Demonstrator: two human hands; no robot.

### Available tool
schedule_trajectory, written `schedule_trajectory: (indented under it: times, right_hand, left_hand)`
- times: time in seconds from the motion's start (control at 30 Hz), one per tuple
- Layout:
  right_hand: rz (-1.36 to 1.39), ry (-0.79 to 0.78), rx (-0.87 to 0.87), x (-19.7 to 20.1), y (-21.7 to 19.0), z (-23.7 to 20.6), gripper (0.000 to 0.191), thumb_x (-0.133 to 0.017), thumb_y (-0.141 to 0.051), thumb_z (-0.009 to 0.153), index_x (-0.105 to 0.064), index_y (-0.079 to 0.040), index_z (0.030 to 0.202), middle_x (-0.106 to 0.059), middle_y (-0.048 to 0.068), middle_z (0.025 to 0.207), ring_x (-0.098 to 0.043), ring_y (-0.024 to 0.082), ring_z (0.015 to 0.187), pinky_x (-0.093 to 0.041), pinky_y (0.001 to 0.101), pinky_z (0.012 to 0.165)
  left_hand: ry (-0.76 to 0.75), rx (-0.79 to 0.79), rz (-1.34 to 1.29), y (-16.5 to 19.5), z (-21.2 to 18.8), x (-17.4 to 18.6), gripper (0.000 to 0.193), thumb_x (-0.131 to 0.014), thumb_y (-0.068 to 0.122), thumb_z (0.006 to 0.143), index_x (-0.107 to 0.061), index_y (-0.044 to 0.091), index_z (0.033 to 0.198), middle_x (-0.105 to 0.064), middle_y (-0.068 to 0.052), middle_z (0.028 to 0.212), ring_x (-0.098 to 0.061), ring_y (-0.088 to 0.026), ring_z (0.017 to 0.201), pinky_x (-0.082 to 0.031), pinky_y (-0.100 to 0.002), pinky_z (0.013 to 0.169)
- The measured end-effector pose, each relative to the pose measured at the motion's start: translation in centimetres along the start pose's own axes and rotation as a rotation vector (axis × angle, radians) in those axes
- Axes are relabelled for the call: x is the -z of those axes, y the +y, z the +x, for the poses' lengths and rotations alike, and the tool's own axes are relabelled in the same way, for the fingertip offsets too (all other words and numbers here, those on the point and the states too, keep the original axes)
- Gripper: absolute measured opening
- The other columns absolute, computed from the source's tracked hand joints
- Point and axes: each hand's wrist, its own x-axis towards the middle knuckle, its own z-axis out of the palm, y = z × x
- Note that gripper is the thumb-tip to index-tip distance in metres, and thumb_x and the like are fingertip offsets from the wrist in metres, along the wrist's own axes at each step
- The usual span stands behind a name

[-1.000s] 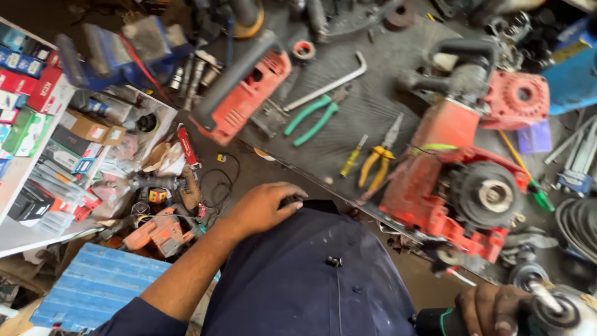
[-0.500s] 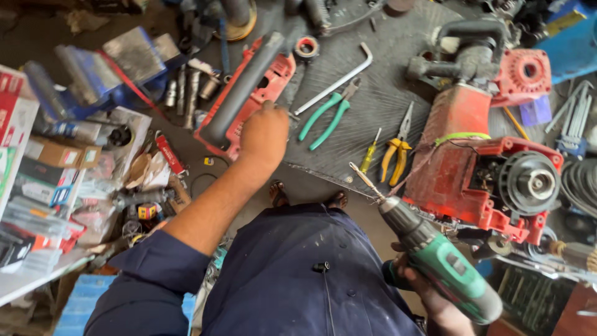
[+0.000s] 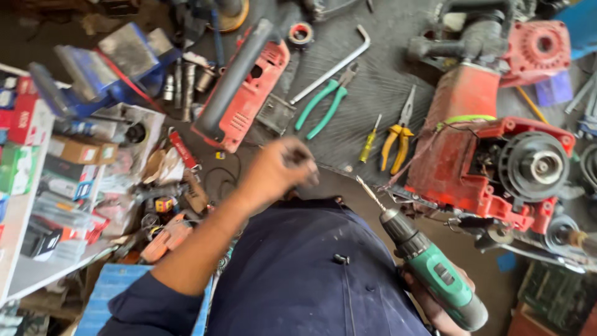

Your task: The person repairs a red angle grinder at a cluttered workbench. They handle the switch and armature components, retrieve a part from a shelf, fit the armature into the housing, use a cordless drill to drive a screw, and press the housing halves together while aligning the gear assembly.

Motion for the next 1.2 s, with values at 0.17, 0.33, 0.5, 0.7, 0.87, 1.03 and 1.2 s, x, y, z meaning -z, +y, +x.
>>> schedule_trajectory:
  times: [0.17, 0.33, 0.5, 0.7, 0.87, 1.03, 1.2]
  right_hand:
    - [-0.086, -0.100, 0.219, 2.1, 1.8, 0.7, 0.025, -0.079, -0.008, 0.073, -0.071, -0.004, 0.096, -0.075, 0.006, 0.086, -0.074, 0.021, 0.072, -0.059, 0.0311, 0.067]
    - [-0.053, -0.142, 0.264, 4.1, 3.3, 1.1, 0.020, -0.078, -0.009, 0.073, -0.071, -0.005, 0.091, -0.073, 0.006, 0.082, -0.074, 0.022, 0.068, -0.058, 0.0320, 0.064]
    - [0.013, -0.191, 0.282, 5.8, 5.2, 0.7, 0.022, -0.077, -0.009, 0.071, -0.072, -0.005, 0.092, -0.074, 0.007, 0.082, -0.072, 0.023, 0.069, -0.058, 0.0321, 0.063]
    - [0.014, -0.177, 0.364, 7.0, 5.7, -0.5, 0.024, -0.075, -0.010, 0.074, -0.070, -0.005, 0.096, -0.074, 0.008, 0.086, -0.074, 0.023, 0.074, -0.060, 0.0332, 0.070]
    - [-0.034, -0.111, 0.328, 7.0, 4.4, -1.3, 0.024, -0.077, -0.010, 0.075, -0.071, -0.002, 0.097, -0.075, 0.009, 0.087, -0.076, 0.021, 0.074, -0.061, 0.0320, 0.069]
    - [-0.019, -0.040, 0.183, 5.1, 2.3, -1.9, 0.024, -0.075, -0.005, 0.074, -0.074, -0.003, 0.099, -0.076, 0.007, 0.087, -0.077, 0.019, 0.073, -0.060, 0.0311, 0.069]
    - [-0.071, 0.026, 0.185, 2.4, -0.3, -1.5, 0.027, -0.077, -0.004, 0.072, -0.074, -0.005, 0.099, -0.076, 0.007, 0.089, -0.076, 0.018, 0.076, -0.060, 0.0300, 0.071]
  left_hand:
    - [-0.121, 0.195, -0.718, -3.3, -2.9, -6.9, 0.017, -0.077, 0.007, 0.091, -0.069, 0.000, 0.105, -0.073, -0.009, 0.093, -0.074, -0.019, 0.079, -0.064, -0.038, 0.077]
    - [-0.083, 0.155, -1.035, -3.5, -3.7, -10.0, 0.016, -0.076, 0.006, 0.093, -0.069, 0.001, 0.107, -0.072, -0.008, 0.095, -0.073, -0.020, 0.085, -0.064, -0.042, 0.083]
    - [-0.080, 0.022, -1.051, -3.3, -4.1, -11.9, 0.018, -0.074, 0.011, 0.097, -0.069, 0.001, 0.110, -0.072, -0.008, 0.101, -0.073, -0.021, 0.094, -0.065, -0.046, 0.089]
    - [-0.142, 0.001, -0.907, -2.5, -3.9, -13.6, 0.016, -0.068, 0.015, 0.101, -0.065, 0.000, 0.106, -0.074, -0.018, 0.110, -0.074, -0.028, 0.101, -0.066, -0.048, 0.087]
    - [-0.235, 0.009, -0.826, -1.2, -3.0, -13.0, 0.012, -0.066, 0.012, 0.100, -0.065, 0.001, 0.106, -0.073, -0.019, 0.115, -0.074, -0.029, 0.106, -0.065, -0.046, 0.088]
    - [-0.308, 0.045, -0.734, 0.0, -1.2, -11.4, 0.013, -0.066, 0.012, 0.100, -0.064, 0.001, 0.105, -0.074, -0.019, 0.115, -0.075, -0.027, 0.104, -0.065, -0.043, 0.088]
    - [-0.357, 0.109, -0.673, 1.5, 0.6, -8.8, 0.016, -0.066, 0.014, 0.099, -0.065, -0.001, 0.105, -0.076, -0.020, 0.109, -0.076, -0.026, 0.092, -0.066, -0.041, 0.084]
